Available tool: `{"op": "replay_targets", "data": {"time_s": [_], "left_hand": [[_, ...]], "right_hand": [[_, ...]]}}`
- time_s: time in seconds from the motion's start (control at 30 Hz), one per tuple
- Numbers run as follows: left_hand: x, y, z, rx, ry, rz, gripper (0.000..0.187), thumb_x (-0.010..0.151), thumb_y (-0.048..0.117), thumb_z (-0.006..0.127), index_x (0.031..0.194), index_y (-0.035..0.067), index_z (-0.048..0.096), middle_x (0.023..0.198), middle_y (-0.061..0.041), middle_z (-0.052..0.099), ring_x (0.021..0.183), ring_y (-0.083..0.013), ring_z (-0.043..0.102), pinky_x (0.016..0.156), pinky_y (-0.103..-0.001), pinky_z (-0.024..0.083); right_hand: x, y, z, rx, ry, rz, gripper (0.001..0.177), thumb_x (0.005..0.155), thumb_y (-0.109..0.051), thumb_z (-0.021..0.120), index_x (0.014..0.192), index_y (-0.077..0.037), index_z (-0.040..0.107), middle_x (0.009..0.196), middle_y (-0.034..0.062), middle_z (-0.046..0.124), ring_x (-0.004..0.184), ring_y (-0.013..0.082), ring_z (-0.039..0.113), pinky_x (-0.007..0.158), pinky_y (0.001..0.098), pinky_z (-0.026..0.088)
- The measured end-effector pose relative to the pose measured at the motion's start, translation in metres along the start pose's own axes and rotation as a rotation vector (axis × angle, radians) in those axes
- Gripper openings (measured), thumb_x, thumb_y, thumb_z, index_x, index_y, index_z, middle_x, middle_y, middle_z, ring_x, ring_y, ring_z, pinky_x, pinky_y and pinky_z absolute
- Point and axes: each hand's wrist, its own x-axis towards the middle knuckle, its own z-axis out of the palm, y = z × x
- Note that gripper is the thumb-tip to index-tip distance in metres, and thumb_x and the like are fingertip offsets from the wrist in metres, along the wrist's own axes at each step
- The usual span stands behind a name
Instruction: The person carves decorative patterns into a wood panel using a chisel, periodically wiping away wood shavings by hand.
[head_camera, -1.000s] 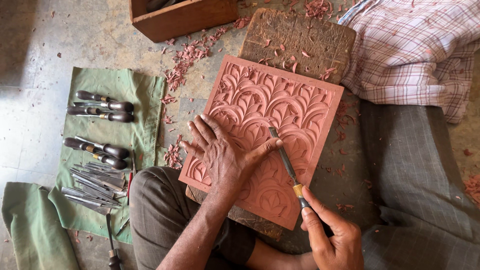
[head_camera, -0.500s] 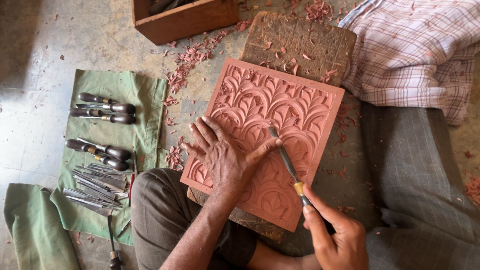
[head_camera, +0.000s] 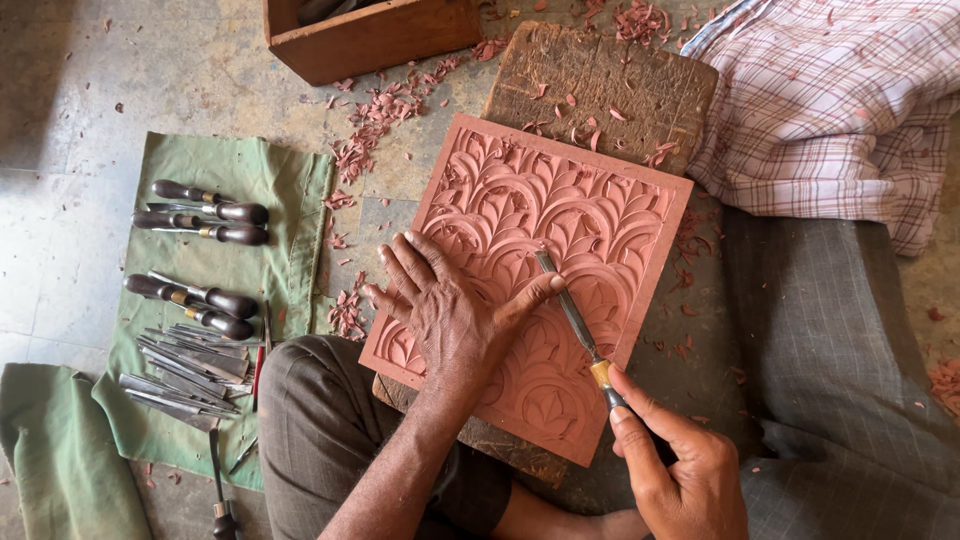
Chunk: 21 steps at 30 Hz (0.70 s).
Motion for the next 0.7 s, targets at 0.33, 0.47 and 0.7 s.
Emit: {"op": "replay_targets", "data": {"time_s": [0.33, 0.47, 0.7], "left_hand": [[0.001, 0.002, -0.002, -0.050, 0.002, -0.029, 0.153, 0.067, 0.094, 0.062, 0.151, -0.023, 0.010, 0.158, -0.046, 0.009, 0.151, -0.0546, -0.003, 0.114, -0.068, -0.015], [0.002, 0.001, -0.004, -0.044, -0.025, -0.047, 0.153, 0.066, 0.095, 0.061, 0.151, -0.022, 0.011, 0.159, -0.044, 0.011, 0.153, -0.0524, -0.002, 0.115, -0.068, -0.015], [0.004, 0.000, -0.004, -0.065, 0.012, 0.007, 0.153, 0.062, 0.092, 0.065, 0.150, -0.021, 0.013, 0.160, -0.042, 0.011, 0.152, -0.0529, -0.001, 0.113, -0.071, -0.007]], "right_hand": [[0.004, -0.007, 0.002, 0.013, 0.008, -0.097, 0.040, 0.086, -0.012, 0.071, 0.126, -0.017, 0.073, 0.093, 0.0082, 0.083, 0.063, 0.0117, 0.075, 0.058, 0.0276, 0.061], [0.002, -0.002, 0.004, 0.009, 0.011, -0.098, 0.040, 0.086, -0.012, 0.071, 0.126, -0.017, 0.073, 0.091, 0.0077, 0.084, 0.060, 0.0085, 0.075, 0.056, 0.0269, 0.059], [0.030, 0.101, 0.003, -0.014, -0.143, -0.149, 0.040, 0.089, -0.008, 0.070, 0.128, -0.013, 0.073, 0.091, 0.0087, 0.084, 0.060, 0.0112, 0.068, 0.058, 0.0271, 0.057]]}}
